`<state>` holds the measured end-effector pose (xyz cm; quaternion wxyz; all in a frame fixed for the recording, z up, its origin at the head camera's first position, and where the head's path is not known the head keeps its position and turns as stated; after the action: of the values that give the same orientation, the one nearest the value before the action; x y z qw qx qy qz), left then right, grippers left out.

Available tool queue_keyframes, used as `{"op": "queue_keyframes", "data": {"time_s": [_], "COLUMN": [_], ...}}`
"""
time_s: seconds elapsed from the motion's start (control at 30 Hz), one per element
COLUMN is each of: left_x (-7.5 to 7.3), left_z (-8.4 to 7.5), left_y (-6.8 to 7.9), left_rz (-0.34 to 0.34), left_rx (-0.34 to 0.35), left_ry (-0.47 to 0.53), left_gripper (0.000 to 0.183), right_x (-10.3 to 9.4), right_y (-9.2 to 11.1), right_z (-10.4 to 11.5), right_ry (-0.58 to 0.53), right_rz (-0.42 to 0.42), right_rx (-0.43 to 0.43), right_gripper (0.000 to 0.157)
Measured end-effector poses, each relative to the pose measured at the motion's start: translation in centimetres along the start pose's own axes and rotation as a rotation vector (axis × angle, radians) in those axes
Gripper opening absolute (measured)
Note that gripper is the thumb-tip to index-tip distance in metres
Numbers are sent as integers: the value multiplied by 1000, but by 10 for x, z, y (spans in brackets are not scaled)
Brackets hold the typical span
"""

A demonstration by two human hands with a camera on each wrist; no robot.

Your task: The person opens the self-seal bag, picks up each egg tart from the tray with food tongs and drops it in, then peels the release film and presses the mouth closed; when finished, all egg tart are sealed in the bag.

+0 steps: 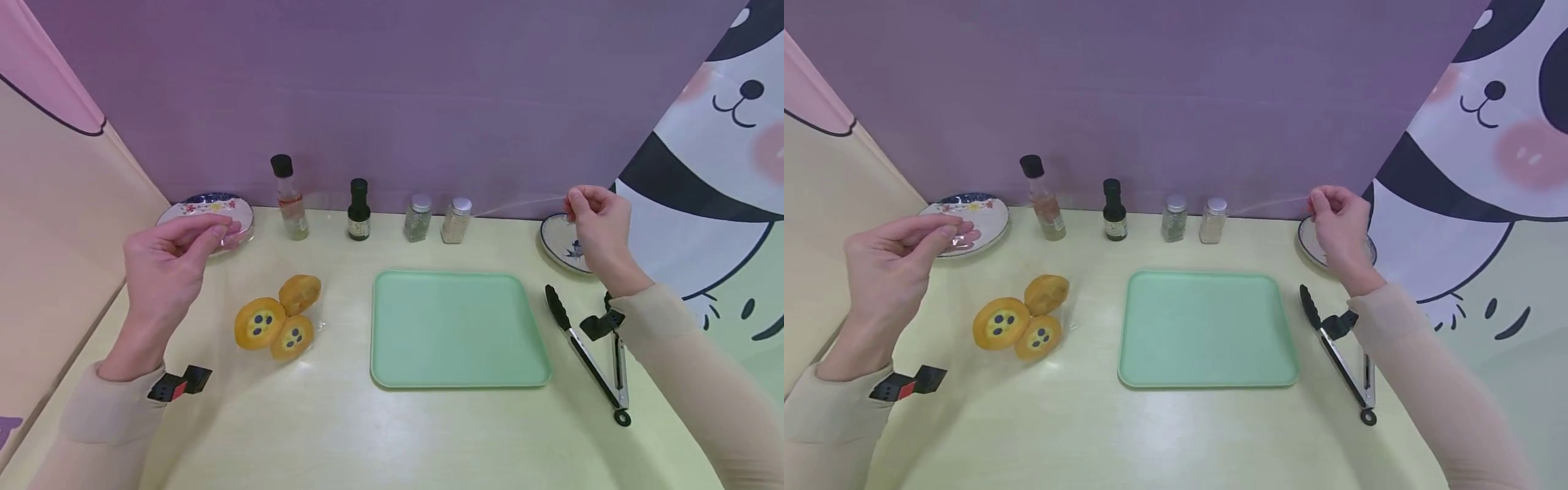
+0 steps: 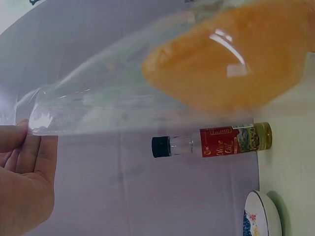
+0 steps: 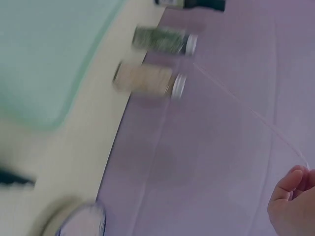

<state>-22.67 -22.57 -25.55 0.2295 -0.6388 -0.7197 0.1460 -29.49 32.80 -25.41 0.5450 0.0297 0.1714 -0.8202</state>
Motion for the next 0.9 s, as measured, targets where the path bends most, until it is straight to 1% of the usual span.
{"op": "queue_keyframes", "data": {"time_s": [0.07,0.17,0.23,0.27,0.33,0.4,0.47,0.5,0.57,0.63,0.73,0.83,0.9], "left_x": [1,2,3,3,4,4,5,6,6,8,11,13,13], "left_z": [1,2,2,2,3,2,2,2,1,1,2,3,4], "left_y": [0,0,-1,-1,-1,-2,-2,-2,-2,-3,-4,-5,-5], "left_rz": [8,18,20,21,27,39,47,49,53,52,56,62,63], "left_rx": [5,13,11,8,1,1,4,7,12,12,11,10,12], "left_ry": [-15,-25,-13,-1,19,36,41,36,35,43,58,58,46], "left_gripper": [20,19,19,19,20,22,22,22,22,22,22,21,21], "right_x": [-16,-40,-56,-64,-79,-92,-104,-109,-120,-130,-143,-153,-156], "right_y": [0,0,2,3,6,9,13,15,21,26,34,42,46], "right_z": [-4,-13,-18,-20,-23,-23,-23,-22,-23,-24,-25,-23,-20], "right_ry": [72,102,128,117,163,278,405,487,600,684,779,871,911], "right_rz": [-8,-34,-59,-75,-100,-112,-128,-135,-151,-167,-194,-219,-223], "right_rx": [2,31,49,59,59,38,6,-12,-39,-48,-50,-55,-71], "right_gripper": [13,13,13,14,17,21,26,29,33,38,41,41,40]}}
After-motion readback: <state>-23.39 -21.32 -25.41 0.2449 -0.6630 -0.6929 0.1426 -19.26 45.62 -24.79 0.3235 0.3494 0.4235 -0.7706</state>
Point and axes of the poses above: each hand's wrist, its own y-axis away from the middle knuckle, its own x-axis out of the palm, z = x × y, the point moved 8 cm from there along -y, towards the middle knuckle, and after that the axes turned 3 degrees about y, right-handed, at the moved point
